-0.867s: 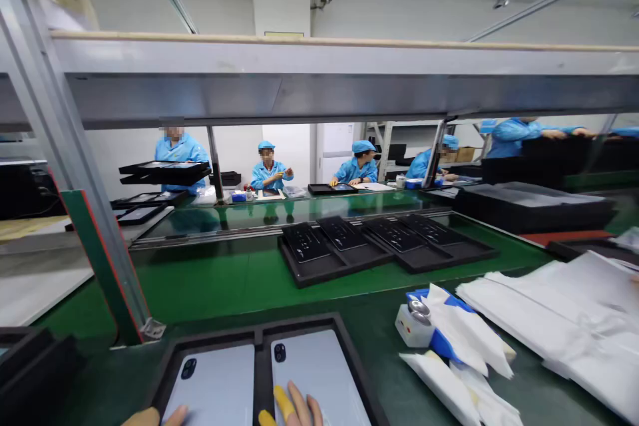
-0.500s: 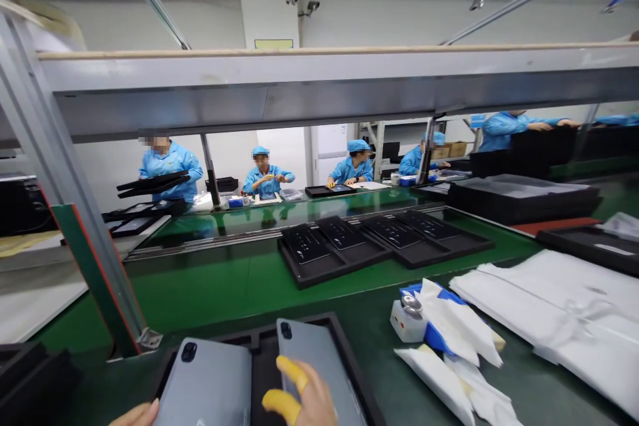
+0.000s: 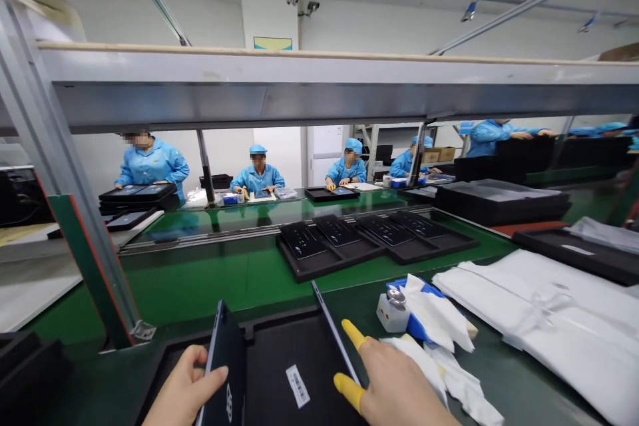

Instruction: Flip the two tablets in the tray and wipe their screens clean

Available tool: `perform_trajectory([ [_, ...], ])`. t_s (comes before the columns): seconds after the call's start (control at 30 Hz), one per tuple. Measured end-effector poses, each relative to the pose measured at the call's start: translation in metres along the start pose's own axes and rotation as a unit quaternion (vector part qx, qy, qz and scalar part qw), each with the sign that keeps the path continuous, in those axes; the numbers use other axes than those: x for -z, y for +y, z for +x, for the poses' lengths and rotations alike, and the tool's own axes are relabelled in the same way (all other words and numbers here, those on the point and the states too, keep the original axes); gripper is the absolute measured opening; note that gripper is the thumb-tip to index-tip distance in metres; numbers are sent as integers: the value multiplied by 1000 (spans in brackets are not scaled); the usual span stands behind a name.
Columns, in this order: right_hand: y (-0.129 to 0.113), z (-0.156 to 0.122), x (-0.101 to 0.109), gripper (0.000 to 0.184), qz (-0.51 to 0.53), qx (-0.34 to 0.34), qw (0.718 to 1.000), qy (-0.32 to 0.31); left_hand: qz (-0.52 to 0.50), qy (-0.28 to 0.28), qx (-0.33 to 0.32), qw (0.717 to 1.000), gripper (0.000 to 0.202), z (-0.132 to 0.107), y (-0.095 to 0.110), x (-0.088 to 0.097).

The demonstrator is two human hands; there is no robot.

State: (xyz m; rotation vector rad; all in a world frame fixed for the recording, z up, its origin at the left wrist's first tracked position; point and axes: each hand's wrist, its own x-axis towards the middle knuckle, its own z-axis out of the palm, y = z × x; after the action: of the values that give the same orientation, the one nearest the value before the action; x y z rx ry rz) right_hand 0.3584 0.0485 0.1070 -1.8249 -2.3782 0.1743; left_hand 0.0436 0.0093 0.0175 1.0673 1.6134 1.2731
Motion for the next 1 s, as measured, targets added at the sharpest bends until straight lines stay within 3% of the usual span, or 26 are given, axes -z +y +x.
perform_trajectory([
  [0.03,-1,0,3,26,0,2,1000,-3,30,-2,4,1000,50,-1,5,-1],
  [0.17,-2,7,6,24,-13,8,1000,-26,169,-6,-16,985,73,-4,27,3],
  [0.27,-2,15,5,21,-6,31,999,-21,225,-31,-38,973,78,-5,42,10],
  [0.43,-9,23,13,14,55,47,997,24,269,-45,-59,960,65,-3,74,24],
  [0.57,-34,36,17,15,80,57,994,46,329,-8,-79,941,47,16,99,23],
  [0.7,-57,53,3,18,75,69,994,43,363,40,-101,926,34,39,95,7],
  [0.83,-67,65,-12,25,89,90,990,57,345,47,-92,933,36,57,81,-3],
  [1.0,-79,88,-3,42,51,57,995,68,365,63,-86,925,21,77,89,-3],
])
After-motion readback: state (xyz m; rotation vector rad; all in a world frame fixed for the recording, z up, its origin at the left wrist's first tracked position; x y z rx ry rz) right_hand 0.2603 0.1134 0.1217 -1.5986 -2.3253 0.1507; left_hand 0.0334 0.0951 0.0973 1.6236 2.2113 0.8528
